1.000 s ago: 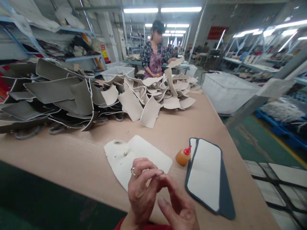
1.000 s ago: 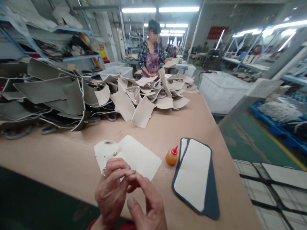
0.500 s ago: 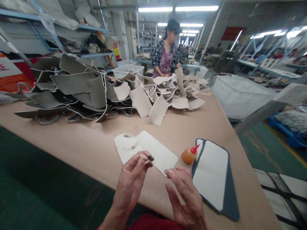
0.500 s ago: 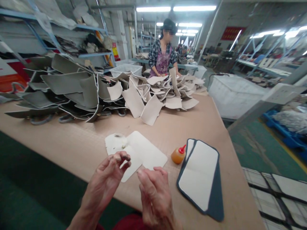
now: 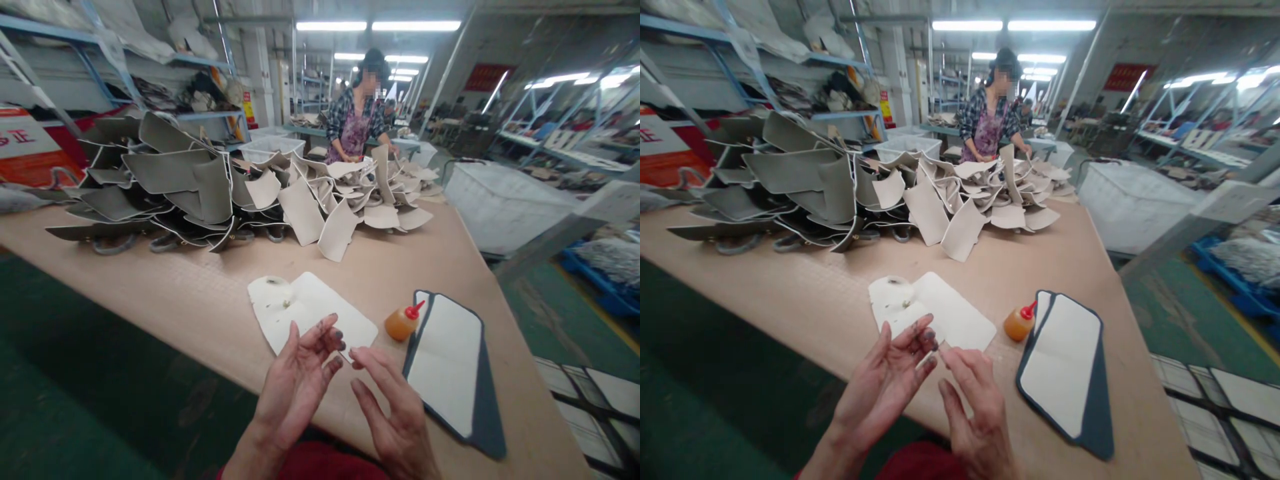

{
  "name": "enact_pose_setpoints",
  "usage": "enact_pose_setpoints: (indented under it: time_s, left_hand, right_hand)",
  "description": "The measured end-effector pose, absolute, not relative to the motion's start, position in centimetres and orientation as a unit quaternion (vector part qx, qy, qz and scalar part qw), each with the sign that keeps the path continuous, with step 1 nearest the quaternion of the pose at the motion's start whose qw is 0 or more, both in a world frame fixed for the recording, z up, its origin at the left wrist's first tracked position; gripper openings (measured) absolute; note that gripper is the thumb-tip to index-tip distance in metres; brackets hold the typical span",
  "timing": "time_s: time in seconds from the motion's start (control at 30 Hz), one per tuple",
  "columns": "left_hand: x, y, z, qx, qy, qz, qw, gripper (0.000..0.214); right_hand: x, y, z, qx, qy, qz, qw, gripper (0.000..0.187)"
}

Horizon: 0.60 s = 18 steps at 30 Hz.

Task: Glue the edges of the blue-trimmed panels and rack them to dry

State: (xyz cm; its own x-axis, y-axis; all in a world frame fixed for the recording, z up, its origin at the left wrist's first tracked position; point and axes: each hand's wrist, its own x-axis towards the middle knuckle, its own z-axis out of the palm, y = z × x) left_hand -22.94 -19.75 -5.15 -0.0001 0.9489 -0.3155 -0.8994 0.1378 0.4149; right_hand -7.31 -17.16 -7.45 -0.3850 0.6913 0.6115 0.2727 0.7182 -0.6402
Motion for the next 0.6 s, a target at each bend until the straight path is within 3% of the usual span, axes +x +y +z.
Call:
enact_pose_setpoints:
  time_s: [0.13, 0.27, 0.43, 0.6]
  left_hand:
    - [-23.0, -18.4, -8.6, 0.158, 0.383, 0.666, 0.62, 0.041]
    - [-20.2, -12.8, -13.8, 0.393, 0.508, 0.579, 0.503, 0.074]
    - [-12.6, -5.4, -17.3, 0.576, 0.49, 0.463, 0.463, 0.11]
    - [-8.1, -2.2, -18.6, 0.627, 0.509, 0.41, 0.425, 0.101]
  right_hand:
    - [-5.8, -16.8, -11.0, -0.428, -0.688, 0.376, 0.449, 0.02]
    - [-2.6, -16.9, -14.8, -0.55, -0.419, 0.518, 0.504, 0.054]
    - [0.8, -18.2, -16.1, -0.517, -0.19, 0.606, 0.574, 0.052]
    - [3.3, -18.5, -16.7, -0.455, -0.07, 0.675, 0.577, 0.046]
